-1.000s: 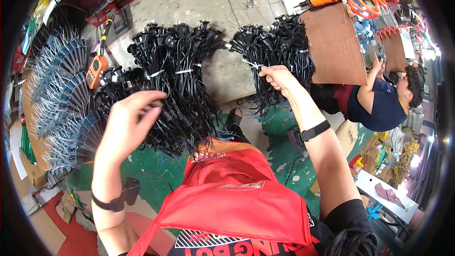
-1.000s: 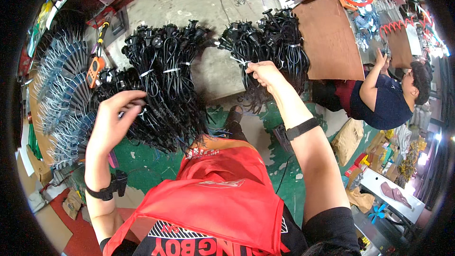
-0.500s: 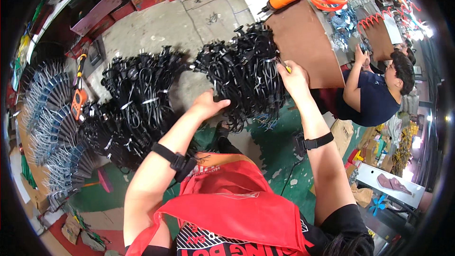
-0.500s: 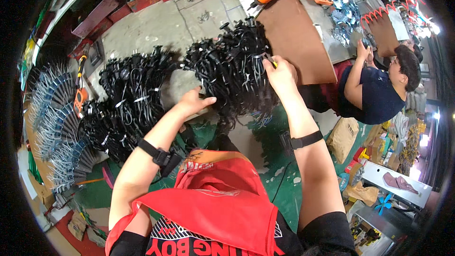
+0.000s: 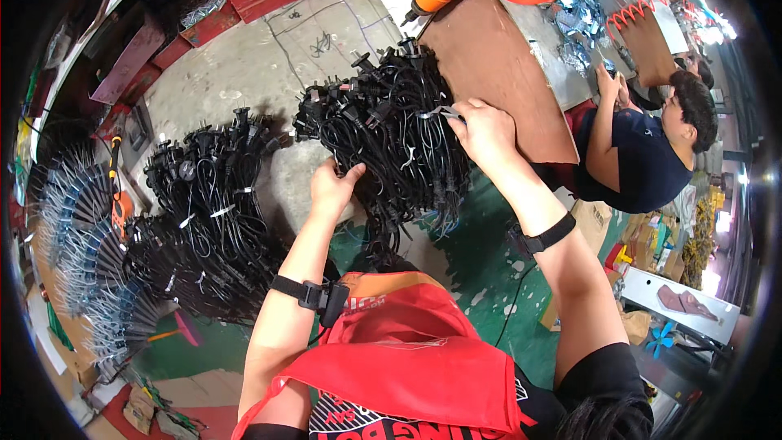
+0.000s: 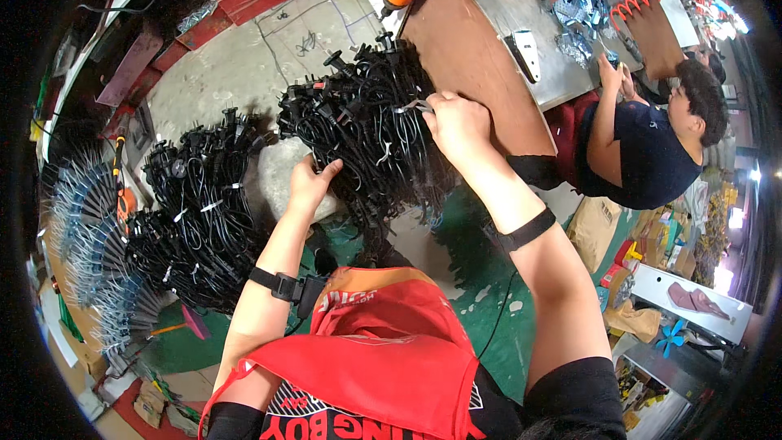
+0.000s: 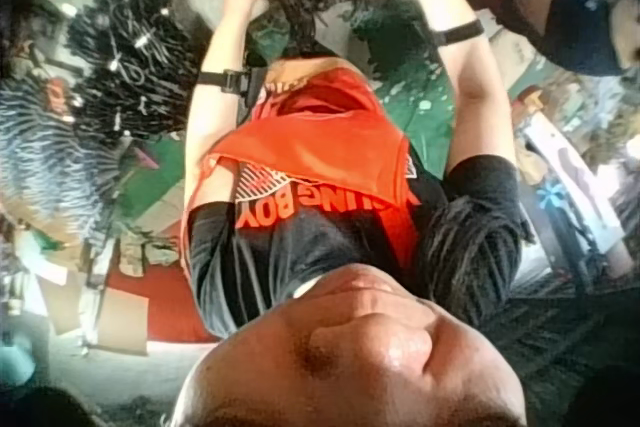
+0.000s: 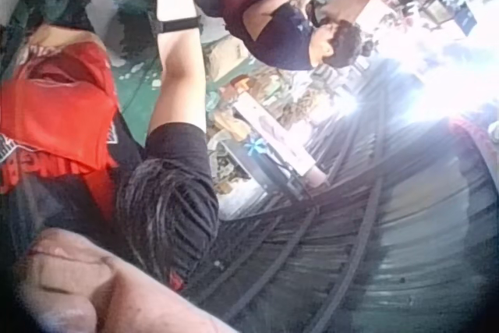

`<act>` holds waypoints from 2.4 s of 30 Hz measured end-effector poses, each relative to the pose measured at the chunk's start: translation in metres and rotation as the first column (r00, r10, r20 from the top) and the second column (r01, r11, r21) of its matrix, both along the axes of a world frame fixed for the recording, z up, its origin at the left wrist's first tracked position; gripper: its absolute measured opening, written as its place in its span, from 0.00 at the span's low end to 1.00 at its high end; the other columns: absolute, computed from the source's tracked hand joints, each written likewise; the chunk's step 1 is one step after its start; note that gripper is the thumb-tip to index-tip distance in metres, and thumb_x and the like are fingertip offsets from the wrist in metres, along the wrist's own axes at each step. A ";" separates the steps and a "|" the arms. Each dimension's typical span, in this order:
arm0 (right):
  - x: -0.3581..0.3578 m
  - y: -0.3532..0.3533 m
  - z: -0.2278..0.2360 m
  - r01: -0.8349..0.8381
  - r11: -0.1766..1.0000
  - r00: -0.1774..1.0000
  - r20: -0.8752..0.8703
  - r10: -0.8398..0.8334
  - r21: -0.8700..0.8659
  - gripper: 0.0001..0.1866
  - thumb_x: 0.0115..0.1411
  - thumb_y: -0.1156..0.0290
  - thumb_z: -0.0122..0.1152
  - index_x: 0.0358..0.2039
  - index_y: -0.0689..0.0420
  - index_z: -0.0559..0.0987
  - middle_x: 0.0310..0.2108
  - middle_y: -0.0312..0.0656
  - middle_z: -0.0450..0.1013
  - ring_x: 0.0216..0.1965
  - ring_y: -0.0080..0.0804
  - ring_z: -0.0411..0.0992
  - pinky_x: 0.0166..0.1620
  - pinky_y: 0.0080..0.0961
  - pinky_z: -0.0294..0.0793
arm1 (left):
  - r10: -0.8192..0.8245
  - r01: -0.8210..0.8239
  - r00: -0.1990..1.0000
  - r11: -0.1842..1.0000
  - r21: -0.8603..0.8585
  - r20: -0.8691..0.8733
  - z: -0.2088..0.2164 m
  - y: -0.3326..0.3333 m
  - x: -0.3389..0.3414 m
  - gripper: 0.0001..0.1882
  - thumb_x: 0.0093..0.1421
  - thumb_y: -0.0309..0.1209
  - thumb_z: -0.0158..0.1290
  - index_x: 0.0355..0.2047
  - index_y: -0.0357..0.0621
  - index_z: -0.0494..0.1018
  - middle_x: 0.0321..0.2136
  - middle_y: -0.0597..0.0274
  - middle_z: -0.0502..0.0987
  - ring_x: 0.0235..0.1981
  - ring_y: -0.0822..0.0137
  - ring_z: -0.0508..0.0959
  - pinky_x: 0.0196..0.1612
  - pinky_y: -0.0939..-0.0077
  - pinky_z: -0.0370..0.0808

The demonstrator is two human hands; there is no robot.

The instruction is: Assembling and organizing power cords and electronic components in a workshop environment.

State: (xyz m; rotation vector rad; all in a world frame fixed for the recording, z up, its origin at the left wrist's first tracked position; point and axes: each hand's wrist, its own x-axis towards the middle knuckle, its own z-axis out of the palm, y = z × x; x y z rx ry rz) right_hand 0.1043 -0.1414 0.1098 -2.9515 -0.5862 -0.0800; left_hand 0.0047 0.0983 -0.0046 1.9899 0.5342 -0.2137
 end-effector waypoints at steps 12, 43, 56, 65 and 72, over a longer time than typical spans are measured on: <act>0.003 0.003 -0.017 -0.093 0.996 0.993 0.074 0.093 0.002 0.07 0.51 0.65 0.57 0.25 0.55 0.72 0.25 0.42 0.72 0.25 0.43 0.72 0.28 0.37 0.72 | -0.033 0.027 0.995 0.998 -0.054 -0.098 0.019 0.008 -0.021 0.32 0.47 0.47 0.59 0.43 0.32 0.68 0.34 0.45 0.76 0.39 0.54 0.77 0.42 0.66 0.71; 0.231 0.016 0.160 -0.404 0.346 0.900 0.436 -0.016 0.847 0.18 0.57 0.65 0.55 0.45 0.58 0.67 0.30 0.35 0.69 0.30 0.26 0.68 0.33 0.22 0.69 | -0.047 0.053 0.989 0.998 -0.041 0.143 0.078 0.035 -0.079 0.28 0.49 0.29 0.56 0.51 0.44 0.63 0.42 0.50 0.70 0.38 0.58 0.76 0.40 0.67 0.73; 0.161 0.045 0.157 0.121 0.529 0.992 -0.125 -0.028 0.840 0.18 0.52 0.67 0.62 0.41 0.62 0.74 0.36 0.34 0.73 0.36 0.20 0.70 0.38 0.22 0.69 | 0.011 0.002 0.982 0.998 -0.068 0.189 0.116 0.052 -0.123 0.22 0.50 0.17 0.51 0.47 0.39 0.67 0.39 0.55 0.74 0.32 0.70 0.77 0.34 0.78 0.73; 0.167 0.040 0.118 0.024 -0.015 0.934 -0.017 0.357 1.000 0.16 0.52 0.80 0.59 0.42 0.62 0.71 0.38 0.37 0.72 0.38 0.22 0.71 0.43 0.19 0.70 | -0.075 0.086 0.979 0.995 -0.050 0.189 0.111 0.036 -0.112 0.18 0.50 0.24 0.52 0.44 0.43 0.70 0.37 0.51 0.75 0.38 0.53 0.76 0.42 0.67 0.72; 0.158 0.015 0.140 0.133 0.474 0.898 -0.308 0.314 0.870 0.20 0.47 0.76 0.66 0.42 0.58 0.72 0.35 0.35 0.73 0.36 0.23 0.73 0.40 0.22 0.74 | -0.068 0.070 0.978 0.998 -0.005 0.196 0.107 0.043 -0.117 0.18 0.49 0.24 0.52 0.42 0.42 0.70 0.35 0.51 0.75 0.37 0.52 0.76 0.40 0.66 0.72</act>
